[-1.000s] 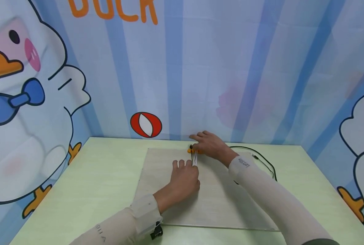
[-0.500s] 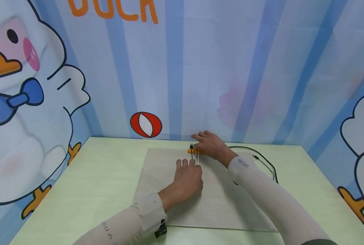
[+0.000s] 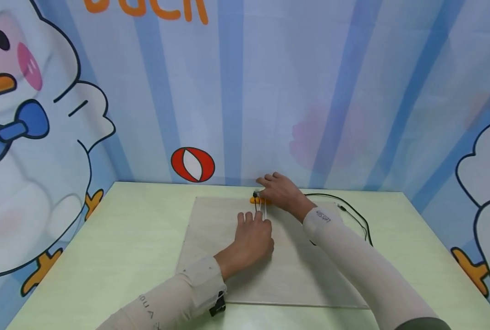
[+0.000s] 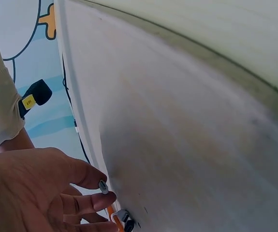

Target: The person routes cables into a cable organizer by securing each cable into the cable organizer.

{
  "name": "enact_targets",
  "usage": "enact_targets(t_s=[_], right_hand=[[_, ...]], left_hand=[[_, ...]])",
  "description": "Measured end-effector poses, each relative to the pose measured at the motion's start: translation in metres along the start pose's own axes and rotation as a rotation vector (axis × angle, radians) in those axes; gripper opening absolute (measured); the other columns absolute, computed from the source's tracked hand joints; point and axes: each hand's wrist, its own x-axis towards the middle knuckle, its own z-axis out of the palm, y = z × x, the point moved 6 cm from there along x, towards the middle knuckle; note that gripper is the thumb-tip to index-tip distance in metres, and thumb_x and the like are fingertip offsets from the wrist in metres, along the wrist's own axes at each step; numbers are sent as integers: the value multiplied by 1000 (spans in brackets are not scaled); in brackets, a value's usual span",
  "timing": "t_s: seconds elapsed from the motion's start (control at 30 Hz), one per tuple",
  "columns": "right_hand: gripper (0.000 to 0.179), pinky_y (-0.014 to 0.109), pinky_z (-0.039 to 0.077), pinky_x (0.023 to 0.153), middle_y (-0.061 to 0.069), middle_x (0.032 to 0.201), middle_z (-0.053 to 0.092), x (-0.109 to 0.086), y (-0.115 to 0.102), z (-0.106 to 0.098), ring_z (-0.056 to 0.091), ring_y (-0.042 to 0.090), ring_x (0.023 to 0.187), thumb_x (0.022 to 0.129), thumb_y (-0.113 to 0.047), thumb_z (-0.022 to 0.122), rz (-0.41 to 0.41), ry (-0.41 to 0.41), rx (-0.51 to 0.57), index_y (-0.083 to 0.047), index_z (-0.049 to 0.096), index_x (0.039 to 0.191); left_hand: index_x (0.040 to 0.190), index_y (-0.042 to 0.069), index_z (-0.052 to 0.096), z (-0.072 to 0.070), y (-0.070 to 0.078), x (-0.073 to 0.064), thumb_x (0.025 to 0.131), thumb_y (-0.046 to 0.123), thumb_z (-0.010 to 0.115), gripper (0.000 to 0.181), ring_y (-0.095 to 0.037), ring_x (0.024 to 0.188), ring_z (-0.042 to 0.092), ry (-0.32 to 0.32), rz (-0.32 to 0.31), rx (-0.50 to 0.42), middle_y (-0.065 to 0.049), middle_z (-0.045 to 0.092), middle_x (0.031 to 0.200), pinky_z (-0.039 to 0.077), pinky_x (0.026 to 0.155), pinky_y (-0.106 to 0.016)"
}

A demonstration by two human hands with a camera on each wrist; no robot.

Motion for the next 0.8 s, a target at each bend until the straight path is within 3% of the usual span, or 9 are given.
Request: enact_targets(t_s=[0.1, 0.27, 0.33, 0.37, 0.47, 0.63, 0.8], right_hand=[[26, 42, 57, 109, 4, 158, 68, 1, 1, 1, 68, 26, 129, 103, -13, 83, 9, -8, 6, -28, 88, 123], [25, 42, 58, 107, 4, 155, 70, 2, 0, 1, 69, 26, 127, 102, -14, 84, 13, -16, 12, -28, 88, 122], [25, 42, 58, 106, 4, 154, 70, 3, 0, 1, 69, 25, 125, 103, -15, 84, 14, -21, 8, -28, 88, 123], [25, 42, 58, 105, 3, 153, 70, 3, 0, 1, 69, 25, 124, 103, -15, 84, 15, -25, 4, -29, 88, 123], [22, 40, 57, 101, 2, 151, 71, 5, 1, 2, 69, 23, 120, 105, -18, 82, 21, -30, -16, -30, 88, 122], [20, 40, 55, 93, 0, 146, 73, 8, 2, 3, 66, 22, 112, 106, -20, 80, 44, -40, -57, -32, 89, 120], [22, 44, 56, 99, -1, 143, 74, 12, 4, 6, 65, 23, 113, 106, -19, 81, 79, -71, -50, -34, 88, 120]], left_hand=[[109, 10, 80, 5, -3, 4, 102, 32, 79, 23, -38, 112, 61, 4, 6, -7, -16, 69, 121, 41, 106, -59], [107, 9, 79, 35, -15, 18, 99, 33, 79, 25, -42, 112, 59, 48, 21, -65, -18, 68, 120, 38, 105, -63], [109, 9, 80, 40, -17, 20, 100, 34, 80, 27, -42, 113, 60, 44, 17, -66, -18, 68, 122, 37, 107, -63], [111, 9, 80, 35, -14, 17, 101, 35, 79, 28, -41, 115, 60, 46, 15, -41, -18, 68, 123, 37, 109, -62], [112, 12, 81, 37, -15, 19, 101, 36, 79, 27, -40, 115, 60, 35, 8, -13, -17, 69, 124, 38, 110, -62], [111, 15, 82, 51, -21, 30, 101, 38, 78, 25, -39, 111, 57, 5, 10, -40, -16, 68, 123, 38, 108, -63], [111, 21, 83, 51, -23, 32, 102, 42, 77, 23, -36, 109, 56, -30, 2, -5, -12, 67, 126, 40, 107, -61]])
